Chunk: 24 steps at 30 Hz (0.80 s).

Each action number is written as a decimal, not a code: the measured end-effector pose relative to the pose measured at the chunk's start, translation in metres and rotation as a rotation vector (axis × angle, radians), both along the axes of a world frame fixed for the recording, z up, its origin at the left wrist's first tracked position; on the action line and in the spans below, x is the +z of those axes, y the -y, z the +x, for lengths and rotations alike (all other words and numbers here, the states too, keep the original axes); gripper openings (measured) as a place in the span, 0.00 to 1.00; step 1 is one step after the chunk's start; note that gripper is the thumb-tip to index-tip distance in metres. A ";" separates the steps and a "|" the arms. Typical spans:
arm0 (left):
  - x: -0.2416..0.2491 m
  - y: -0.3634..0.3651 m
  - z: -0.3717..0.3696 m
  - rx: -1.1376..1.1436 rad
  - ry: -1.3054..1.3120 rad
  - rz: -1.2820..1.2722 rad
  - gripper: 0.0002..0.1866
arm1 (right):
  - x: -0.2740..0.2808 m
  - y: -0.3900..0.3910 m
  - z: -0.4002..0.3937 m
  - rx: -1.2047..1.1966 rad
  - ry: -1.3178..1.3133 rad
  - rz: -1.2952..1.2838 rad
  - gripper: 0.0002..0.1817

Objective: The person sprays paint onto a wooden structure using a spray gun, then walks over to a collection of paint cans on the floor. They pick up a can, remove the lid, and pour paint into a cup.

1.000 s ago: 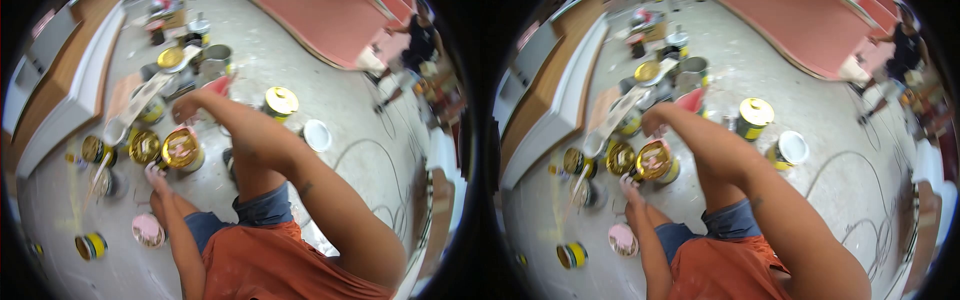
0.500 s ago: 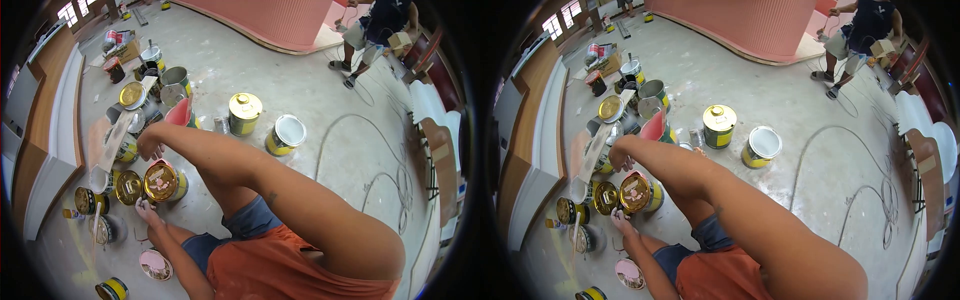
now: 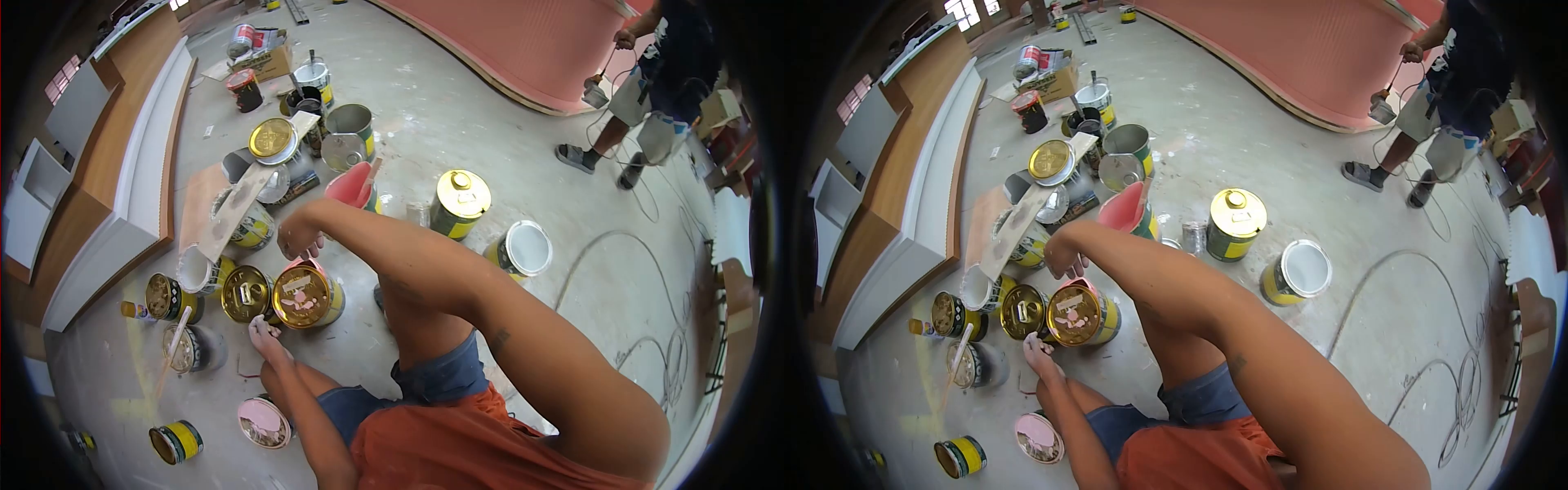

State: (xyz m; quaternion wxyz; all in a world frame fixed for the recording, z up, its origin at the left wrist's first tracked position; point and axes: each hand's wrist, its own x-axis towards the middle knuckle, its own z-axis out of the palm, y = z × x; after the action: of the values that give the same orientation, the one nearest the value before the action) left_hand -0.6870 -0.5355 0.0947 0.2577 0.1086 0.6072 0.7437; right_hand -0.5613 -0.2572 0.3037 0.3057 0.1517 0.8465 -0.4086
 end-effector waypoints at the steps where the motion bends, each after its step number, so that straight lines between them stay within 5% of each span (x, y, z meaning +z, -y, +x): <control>1: 0.001 0.000 -0.003 0.012 -0.007 -0.002 0.07 | -0.002 -0.003 -0.003 0.019 -0.002 0.013 0.21; 7: 0.043 -0.009 0.023 0.060 -0.069 0.087 0.05 | -0.015 -0.017 -0.034 0.106 0.019 0.204 0.16; 11: 0.038 -0.015 0.057 -0.031 -0.057 0.031 0.06 | -0.019 -0.012 -0.065 0.054 -0.265 0.454 0.16; 15: 0.108 -0.050 0.104 -0.072 0.170 0.081 0.06 | -0.053 -0.005 -0.099 -0.231 -0.596 0.222 0.14; 19: 0.225 -0.090 0.118 -0.076 0.271 0.116 0.05 | -0.091 0.004 -0.045 -0.449 -0.837 0.164 0.14; 20: 0.239 -0.093 0.115 -0.125 0.329 0.079 0.05 | -0.077 0.001 -0.018 -0.423 -0.606 0.080 0.12; 22: 0.288 -0.095 0.113 -0.237 0.397 -0.010 0.04 | -0.108 0.012 0.052 -0.515 -0.655 0.184 0.11; 24: 0.278 -0.057 0.099 -0.400 0.302 -0.299 0.04 | -0.040 0.020 0.121 -1.293 -0.291 -0.338 0.12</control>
State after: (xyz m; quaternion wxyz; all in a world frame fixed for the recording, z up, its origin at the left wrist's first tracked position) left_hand -0.5878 -0.4783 0.3726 0.4997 0.0751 0.6314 0.5883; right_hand -0.4403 -0.2775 0.2632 -0.0973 0.5207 0.5427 -0.6518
